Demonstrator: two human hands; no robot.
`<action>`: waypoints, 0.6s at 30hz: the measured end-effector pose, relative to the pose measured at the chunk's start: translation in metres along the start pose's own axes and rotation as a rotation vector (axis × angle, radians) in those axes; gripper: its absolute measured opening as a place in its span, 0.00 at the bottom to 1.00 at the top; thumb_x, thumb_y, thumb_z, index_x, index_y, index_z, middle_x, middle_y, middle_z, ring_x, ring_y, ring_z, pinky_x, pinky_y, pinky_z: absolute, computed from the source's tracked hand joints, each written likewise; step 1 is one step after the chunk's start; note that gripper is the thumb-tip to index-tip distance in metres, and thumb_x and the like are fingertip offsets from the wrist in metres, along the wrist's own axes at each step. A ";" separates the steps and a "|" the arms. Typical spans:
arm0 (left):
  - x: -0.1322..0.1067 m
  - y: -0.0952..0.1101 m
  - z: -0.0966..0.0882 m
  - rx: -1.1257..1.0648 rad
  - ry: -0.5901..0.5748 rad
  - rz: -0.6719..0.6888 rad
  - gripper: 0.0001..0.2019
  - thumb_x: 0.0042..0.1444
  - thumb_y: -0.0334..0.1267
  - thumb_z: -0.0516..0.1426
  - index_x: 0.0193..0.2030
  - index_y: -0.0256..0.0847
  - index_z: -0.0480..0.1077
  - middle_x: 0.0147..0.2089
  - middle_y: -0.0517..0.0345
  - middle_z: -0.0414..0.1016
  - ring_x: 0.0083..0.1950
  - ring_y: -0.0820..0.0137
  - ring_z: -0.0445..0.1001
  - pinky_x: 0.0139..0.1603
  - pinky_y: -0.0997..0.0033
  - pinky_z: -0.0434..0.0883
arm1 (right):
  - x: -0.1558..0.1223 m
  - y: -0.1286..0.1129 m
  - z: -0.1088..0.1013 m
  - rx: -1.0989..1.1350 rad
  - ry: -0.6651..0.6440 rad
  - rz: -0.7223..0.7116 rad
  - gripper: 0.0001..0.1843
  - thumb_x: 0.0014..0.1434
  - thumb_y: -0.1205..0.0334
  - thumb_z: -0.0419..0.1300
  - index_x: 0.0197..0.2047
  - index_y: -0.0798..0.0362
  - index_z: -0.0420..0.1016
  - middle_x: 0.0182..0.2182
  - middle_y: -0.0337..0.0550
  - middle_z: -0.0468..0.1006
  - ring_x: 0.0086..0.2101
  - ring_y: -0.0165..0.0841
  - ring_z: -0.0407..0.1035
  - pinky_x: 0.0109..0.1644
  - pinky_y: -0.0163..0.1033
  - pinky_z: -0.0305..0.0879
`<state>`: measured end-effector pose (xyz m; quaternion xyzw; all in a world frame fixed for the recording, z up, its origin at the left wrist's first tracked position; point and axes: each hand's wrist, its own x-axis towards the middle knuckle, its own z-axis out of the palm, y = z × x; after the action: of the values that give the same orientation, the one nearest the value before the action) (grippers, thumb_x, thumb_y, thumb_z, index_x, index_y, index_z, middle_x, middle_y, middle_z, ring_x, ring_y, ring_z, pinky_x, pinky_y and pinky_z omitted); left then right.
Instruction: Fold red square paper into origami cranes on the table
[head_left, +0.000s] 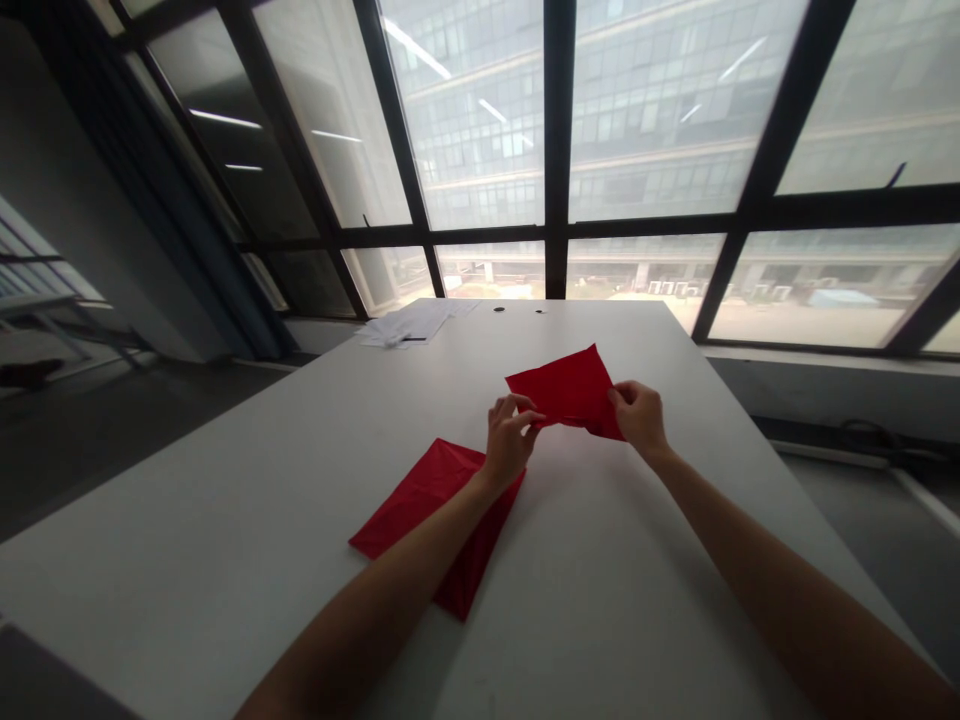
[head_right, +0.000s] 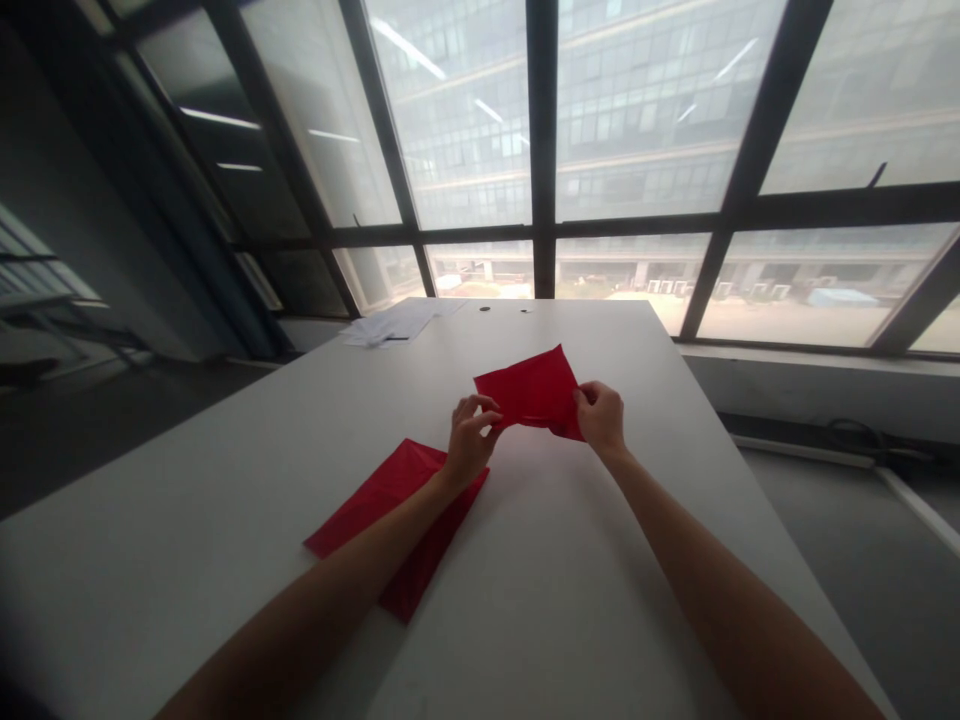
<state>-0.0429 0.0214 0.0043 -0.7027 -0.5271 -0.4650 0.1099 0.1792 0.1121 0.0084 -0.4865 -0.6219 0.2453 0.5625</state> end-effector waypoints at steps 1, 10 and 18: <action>0.000 -0.002 0.000 0.025 0.040 -0.028 0.03 0.59 0.35 0.62 0.36 0.46 0.79 0.46 0.55 0.73 0.49 0.62 0.69 0.51 0.59 0.66 | 0.003 0.003 -0.001 0.015 -0.008 0.022 0.12 0.52 0.56 0.60 0.31 0.56 0.79 0.27 0.47 0.81 0.29 0.38 0.72 0.34 0.41 0.65; 0.001 -0.016 0.005 -0.152 0.099 -0.250 0.19 0.57 0.29 0.57 0.55 0.46 0.72 0.53 0.49 0.63 0.55 0.59 0.66 0.55 0.55 0.68 | -0.001 0.017 0.008 0.164 -0.030 0.188 0.15 0.49 0.51 0.63 0.31 0.57 0.79 0.27 0.48 0.81 0.26 0.35 0.72 0.27 0.38 0.68; 0.000 -0.002 -0.003 0.016 -0.269 0.128 0.18 0.59 0.37 0.62 0.56 0.50 0.73 0.54 0.52 0.74 0.57 0.59 0.69 0.63 0.55 0.59 | -0.002 0.028 0.011 0.188 -0.015 0.187 0.15 0.47 0.52 0.64 0.31 0.57 0.79 0.27 0.47 0.80 0.28 0.35 0.72 0.30 0.38 0.68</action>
<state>-0.0464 0.0207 0.0049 -0.7901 -0.4948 -0.3544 0.0733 0.1778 0.1244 -0.0193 -0.4859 -0.5522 0.3575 0.5755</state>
